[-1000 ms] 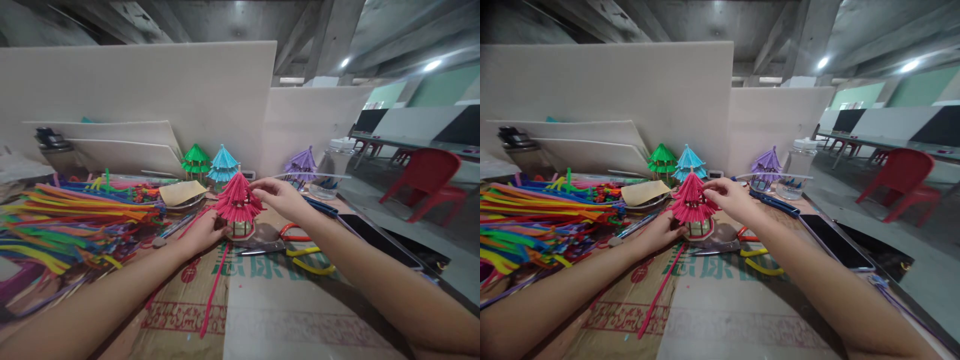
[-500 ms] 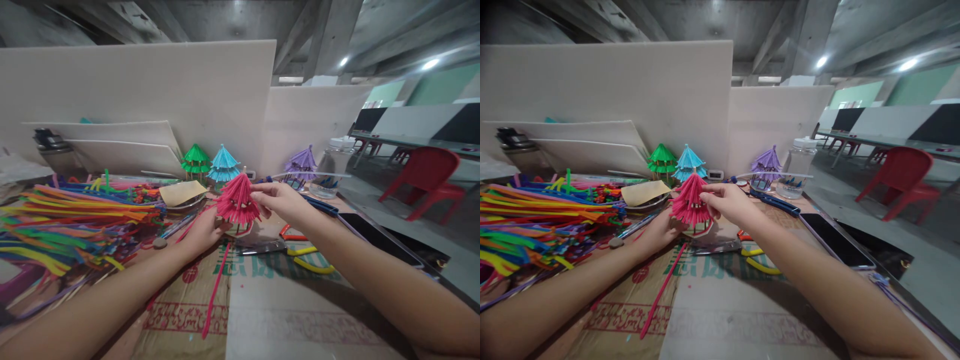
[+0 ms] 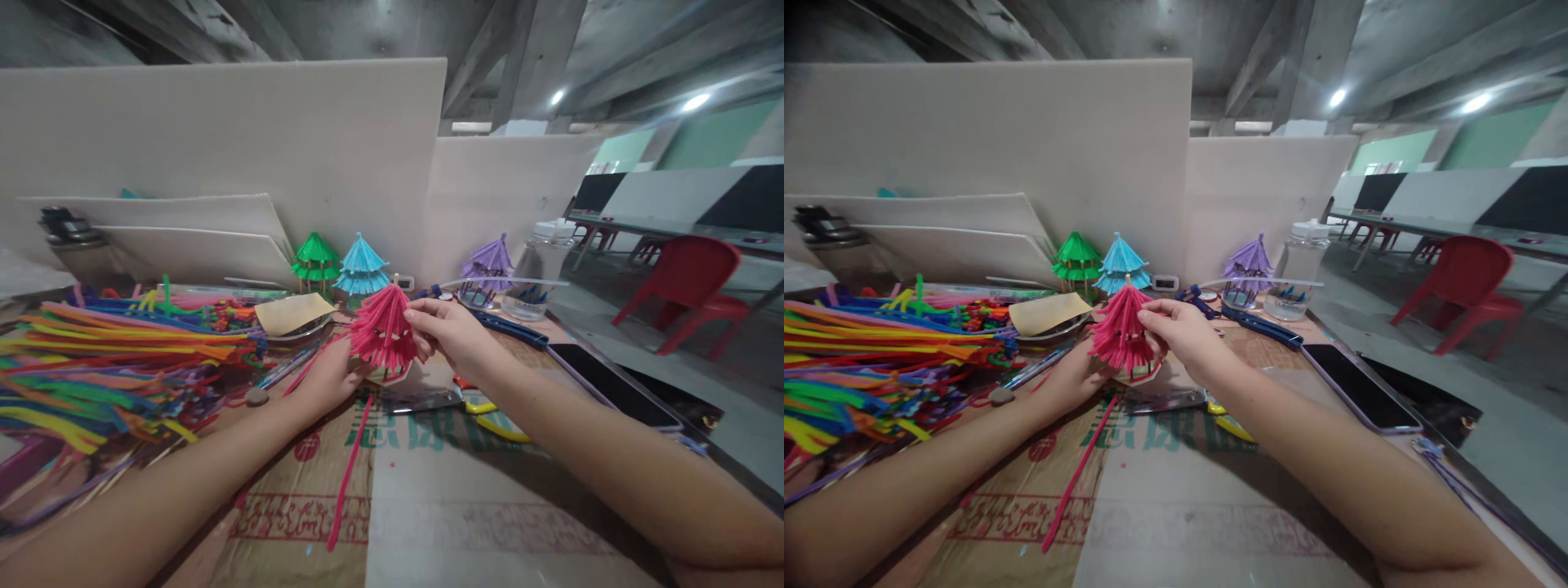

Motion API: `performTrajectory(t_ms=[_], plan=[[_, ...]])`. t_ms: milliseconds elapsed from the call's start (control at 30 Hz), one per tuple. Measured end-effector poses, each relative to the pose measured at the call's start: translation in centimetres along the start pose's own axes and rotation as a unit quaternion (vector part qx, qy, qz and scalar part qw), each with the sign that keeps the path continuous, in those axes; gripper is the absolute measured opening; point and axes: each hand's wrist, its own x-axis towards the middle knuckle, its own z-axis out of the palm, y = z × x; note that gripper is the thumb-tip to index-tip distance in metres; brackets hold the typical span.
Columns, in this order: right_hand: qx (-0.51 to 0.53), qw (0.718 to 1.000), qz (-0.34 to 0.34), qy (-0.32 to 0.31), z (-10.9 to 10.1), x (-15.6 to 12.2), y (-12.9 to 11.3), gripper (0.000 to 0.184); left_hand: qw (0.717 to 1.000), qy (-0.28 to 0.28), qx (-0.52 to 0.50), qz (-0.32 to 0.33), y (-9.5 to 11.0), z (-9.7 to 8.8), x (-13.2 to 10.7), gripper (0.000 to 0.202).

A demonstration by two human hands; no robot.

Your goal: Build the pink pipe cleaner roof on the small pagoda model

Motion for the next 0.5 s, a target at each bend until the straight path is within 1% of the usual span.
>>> performTrajectory(t_ms=[133, 200, 300, 367, 433, 467, 500], plan=[[-0.070, 0.997, -0.009, 0.034, 0.0, -0.1, -0.2, 0.032, 1.000, -0.005, 0.023, 0.002, -0.1, -0.1, -0.2, 0.034], [-0.086, 0.995, -0.009, 0.049, 0.1, -0.1, -0.2, 0.031, 0.999, -0.004, 0.032, 0.002, -0.1, -0.1, -0.3, 0.035], [-0.099, 0.994, -0.010, 0.045, 0.1, -0.1, -0.4, 0.029, 0.999, -0.002, 0.030, 0.012, -0.2, 0.0, -0.4, 0.034], [-0.140, 0.989, -0.019, 0.037, -0.1, -0.2, -0.5, 0.027, 1.000, 0.002, 0.025, 0.013, -0.1, 0.0, -0.3, 0.032], [-0.232, 0.970, -0.059, 0.048, -0.5, -0.3, -0.7, 0.027, 1.000, 0.004, 0.020, 0.009, -0.1, 0.0, -0.3, 0.032], [-0.287, 0.952, -0.092, 0.061, -0.7, -0.4, -0.8, 0.028, 1.000, 0.005, 0.017, 0.007, -0.1, 0.0, -0.2, 0.033], [-0.341, 0.928, -0.131, 0.077, -0.9, -0.5, -0.9, 0.029, 1.000, 0.004, 0.014, 0.006, -0.1, 0.0, -0.2, 0.034]])
